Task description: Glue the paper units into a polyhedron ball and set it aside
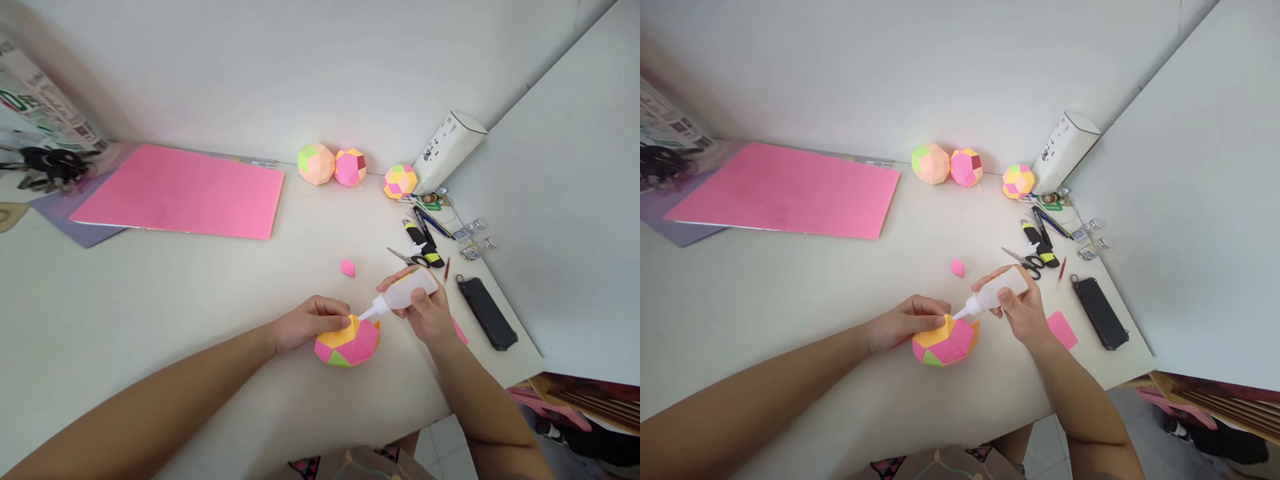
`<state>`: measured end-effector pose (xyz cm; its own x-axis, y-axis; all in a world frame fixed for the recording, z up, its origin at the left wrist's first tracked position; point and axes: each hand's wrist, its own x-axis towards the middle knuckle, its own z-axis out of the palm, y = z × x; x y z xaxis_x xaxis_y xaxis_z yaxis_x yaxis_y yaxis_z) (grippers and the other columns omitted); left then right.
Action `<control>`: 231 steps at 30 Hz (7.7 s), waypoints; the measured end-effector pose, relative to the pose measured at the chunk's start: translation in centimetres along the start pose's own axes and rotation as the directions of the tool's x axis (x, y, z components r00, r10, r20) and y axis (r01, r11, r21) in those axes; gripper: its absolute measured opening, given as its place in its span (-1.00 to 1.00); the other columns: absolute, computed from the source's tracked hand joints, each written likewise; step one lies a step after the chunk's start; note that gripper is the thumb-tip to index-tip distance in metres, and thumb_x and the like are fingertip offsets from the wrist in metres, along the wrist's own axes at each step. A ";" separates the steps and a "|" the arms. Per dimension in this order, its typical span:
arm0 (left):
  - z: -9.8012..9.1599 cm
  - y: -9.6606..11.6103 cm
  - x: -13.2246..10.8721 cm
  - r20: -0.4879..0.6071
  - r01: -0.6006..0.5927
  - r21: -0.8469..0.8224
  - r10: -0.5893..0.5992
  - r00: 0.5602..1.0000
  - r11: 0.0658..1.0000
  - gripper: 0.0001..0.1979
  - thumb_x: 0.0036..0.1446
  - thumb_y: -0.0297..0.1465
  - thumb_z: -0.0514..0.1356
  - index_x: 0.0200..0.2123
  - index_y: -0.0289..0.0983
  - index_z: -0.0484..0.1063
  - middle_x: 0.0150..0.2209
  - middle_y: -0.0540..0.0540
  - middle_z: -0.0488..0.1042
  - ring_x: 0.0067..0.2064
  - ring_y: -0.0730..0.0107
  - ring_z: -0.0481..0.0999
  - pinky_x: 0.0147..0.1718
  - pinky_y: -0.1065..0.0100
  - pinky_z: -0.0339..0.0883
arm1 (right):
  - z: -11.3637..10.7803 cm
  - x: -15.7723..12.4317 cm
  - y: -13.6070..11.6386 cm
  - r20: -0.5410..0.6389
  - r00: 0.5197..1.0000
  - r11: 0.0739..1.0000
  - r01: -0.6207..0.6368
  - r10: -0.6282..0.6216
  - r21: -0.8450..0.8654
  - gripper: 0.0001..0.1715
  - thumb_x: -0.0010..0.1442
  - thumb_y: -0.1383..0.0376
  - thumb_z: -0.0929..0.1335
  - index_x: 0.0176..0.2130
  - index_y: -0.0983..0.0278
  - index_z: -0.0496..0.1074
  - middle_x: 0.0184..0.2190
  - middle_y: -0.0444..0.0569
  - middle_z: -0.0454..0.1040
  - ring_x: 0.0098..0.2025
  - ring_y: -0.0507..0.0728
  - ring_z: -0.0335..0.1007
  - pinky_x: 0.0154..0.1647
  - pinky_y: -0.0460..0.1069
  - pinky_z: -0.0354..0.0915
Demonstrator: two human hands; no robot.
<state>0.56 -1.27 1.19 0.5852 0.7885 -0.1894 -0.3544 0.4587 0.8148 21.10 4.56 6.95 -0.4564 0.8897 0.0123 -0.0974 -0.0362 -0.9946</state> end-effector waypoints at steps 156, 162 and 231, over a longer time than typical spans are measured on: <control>-0.5 -0.4 0.4 -0.160 -0.079 -0.251 0.039 0.986 0.965 -0.75 -0.03 -0.26 0.30 -0.37 -0.36 0.51 -0.37 -0.19 0.53 -0.27 0.20 0.48 -0.25 0.24 0.26 | -0.4 0.3 4.6 0.274 0.916 0.873 -0.374 0.294 0.314 -0.68 -0.12 0.34 0.54 -0.34 0.27 0.42 -0.44 -0.16 0.50 -0.42 -0.02 0.40 -0.40 -0.11 0.26; -0.8 -0.6 0.6 -0.127 -0.100 -0.287 0.065 0.990 0.953 -0.51 0.13 -0.05 0.08 -0.23 -0.37 0.53 -0.22 -0.27 0.54 -0.06 0.04 0.44 -0.06 0.13 0.22 | -0.4 0.3 4.5 0.266 0.917 0.825 -0.387 0.297 0.412 -0.70 -0.16 0.40 0.55 -0.42 0.27 0.40 -0.47 -0.20 0.52 -0.43 -0.04 0.42 -0.41 -0.14 0.28; -0.2 -0.4 -0.2 0.170 -0.203 0.152 0.177 0.970 0.967 -0.93 0.04 -0.41 0.26 -0.47 -0.23 0.51 -0.24 -0.13 0.33 0.00 0.16 0.32 0.01 0.11 0.19 | -0.8 -0.3 3.6 0.217 0.932 0.793 0.362 -0.291 -0.490 -0.79 0.25 0.28 0.25 -0.31 0.24 0.46 -0.39 0.02 0.50 -0.31 0.13 0.43 -0.22 0.08 0.34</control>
<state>0.44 -1.51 0.76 0.6284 0.7760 0.0534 -0.3509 0.2216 0.9098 21.61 4.52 3.31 -0.5888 0.7407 0.3235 0.1911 0.5165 -0.8347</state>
